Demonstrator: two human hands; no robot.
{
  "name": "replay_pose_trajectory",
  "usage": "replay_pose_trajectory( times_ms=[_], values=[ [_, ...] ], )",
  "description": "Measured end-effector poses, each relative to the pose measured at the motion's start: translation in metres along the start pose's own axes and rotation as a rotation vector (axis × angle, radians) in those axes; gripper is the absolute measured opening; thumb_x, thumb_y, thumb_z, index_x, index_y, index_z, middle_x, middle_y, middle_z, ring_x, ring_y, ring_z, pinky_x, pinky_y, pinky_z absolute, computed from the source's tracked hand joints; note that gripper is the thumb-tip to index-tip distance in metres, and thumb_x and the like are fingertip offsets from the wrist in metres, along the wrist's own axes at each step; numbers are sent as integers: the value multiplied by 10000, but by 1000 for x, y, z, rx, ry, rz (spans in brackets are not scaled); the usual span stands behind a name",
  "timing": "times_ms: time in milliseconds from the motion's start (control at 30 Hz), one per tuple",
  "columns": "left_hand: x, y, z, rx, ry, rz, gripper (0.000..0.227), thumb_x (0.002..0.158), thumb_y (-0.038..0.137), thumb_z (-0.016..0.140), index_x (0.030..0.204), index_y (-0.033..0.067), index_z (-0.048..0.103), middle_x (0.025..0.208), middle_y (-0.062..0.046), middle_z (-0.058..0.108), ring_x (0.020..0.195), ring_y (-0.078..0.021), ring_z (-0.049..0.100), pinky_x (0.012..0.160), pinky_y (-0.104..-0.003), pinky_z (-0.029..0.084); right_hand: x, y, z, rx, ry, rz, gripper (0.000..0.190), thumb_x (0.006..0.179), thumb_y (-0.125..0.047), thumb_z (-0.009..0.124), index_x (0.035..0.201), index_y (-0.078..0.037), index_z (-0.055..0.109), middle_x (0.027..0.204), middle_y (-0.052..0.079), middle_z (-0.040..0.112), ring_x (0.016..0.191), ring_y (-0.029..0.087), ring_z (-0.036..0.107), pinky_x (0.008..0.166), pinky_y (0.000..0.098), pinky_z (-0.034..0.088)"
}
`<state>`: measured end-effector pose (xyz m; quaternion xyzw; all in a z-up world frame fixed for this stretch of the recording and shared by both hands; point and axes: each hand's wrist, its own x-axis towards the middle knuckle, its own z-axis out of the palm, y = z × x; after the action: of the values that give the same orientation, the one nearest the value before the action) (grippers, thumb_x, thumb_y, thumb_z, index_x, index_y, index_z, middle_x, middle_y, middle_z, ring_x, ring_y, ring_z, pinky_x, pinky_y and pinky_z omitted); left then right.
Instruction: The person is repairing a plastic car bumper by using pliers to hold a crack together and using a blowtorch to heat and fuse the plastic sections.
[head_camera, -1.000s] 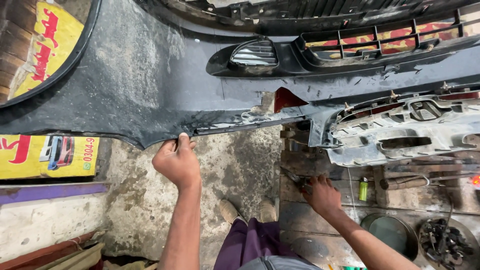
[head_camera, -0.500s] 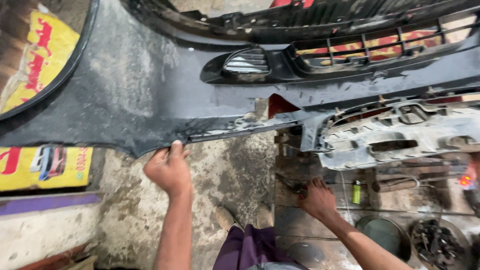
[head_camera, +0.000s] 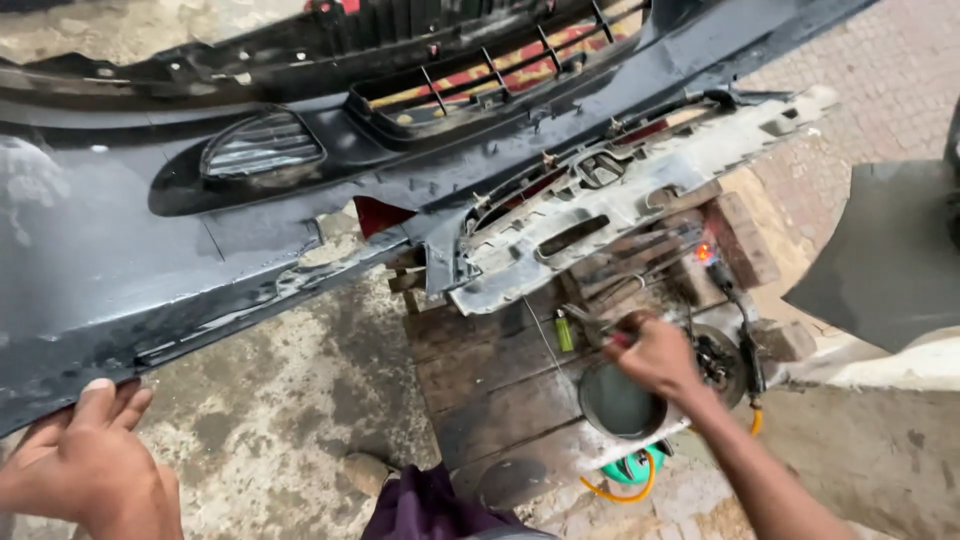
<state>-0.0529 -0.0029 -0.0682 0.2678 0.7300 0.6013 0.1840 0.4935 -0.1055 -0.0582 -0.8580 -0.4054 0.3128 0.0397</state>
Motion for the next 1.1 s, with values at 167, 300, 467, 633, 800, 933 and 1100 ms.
replay_pose_trajectory(
  times_ms=[167, 300, 467, 633, 800, 933, 1100],
  values=[
    [-13, 44, 5, 58, 3, -101, 137, 1075, 82, 749, 999, 76, 635, 937, -32, 800, 782, -80, 882, 629, -150, 758, 30, 91, -37, -52, 186, -37, 267, 872, -314, 640, 966, -69, 690, 863, 93, 675, 693, 210, 583, 586, 345, 505],
    [1, 23, 1, -18, -23, -121, 159, 1045, 69, 777, 975, 72, 635, 874, -37, 760, 778, -120, 882, 708, -149, 830, 59, 128, -68, -183, 199, 178, 227, 988, -216, 671, 1149, -56, 681, 862, 106, 684, 655, 194, 598, 574, 323, 563],
    [-13, 42, 6, 37, 35, -84, 149, 1021, 37, 770, 983, 40, 626, 882, -64, 783, 735, -106, 887, 679, -139, 850, 109, 156, -95, -323, 203, 319, 225, 935, -149, 650, 1107, -51, 757, 1010, 209, 734, 881, 372, 679, 736, 478, 575],
    [-17, 43, 6, 53, 107, -2, 232, 984, -37, 834, 851, -25, 644, 812, -104, 752, 668, -147, 875, 556, -165, 834, 116, 120, -111, -419, 152, 397, 285, 975, -244, 670, 1001, 6, 805, 982, 232, 770, 876, 426, 710, 769, 506, 557],
    [-18, 49, 4, 47, 93, -26, 172, 908, -152, 762, 899, -13, 661, 922, -149, 708, 726, -187, 895, 561, -173, 842, 143, 122, -107, -525, 130, 395, 279, 966, -232, 619, 1054, -3, 750, 1059, 234, 782, 951, 427, 725, 817, 508, 553],
    [-24, 54, 8, 104, 101, -22, 71, 933, -102, 792, 911, -48, 751, 769, -83, 749, 607, -150, 815, 540, -158, 775, 162, 124, -105, -555, 127, 401, 406, 845, -226, 725, 1192, -15, 742, 1158, 241, 789, 1051, 447, 740, 842, 512, 555],
    [-23, 49, 6, 103, 90, 6, 95, 934, -136, 772, 958, -60, 720, 863, -140, 729, 716, -193, 866, 574, -156, 809, 157, 104, -110, -575, 67, 420, 277, 972, -275, 656, 881, -26, 738, 835, 126, 753, 766, 283, 685, 763, 442, 558]
  ],
)
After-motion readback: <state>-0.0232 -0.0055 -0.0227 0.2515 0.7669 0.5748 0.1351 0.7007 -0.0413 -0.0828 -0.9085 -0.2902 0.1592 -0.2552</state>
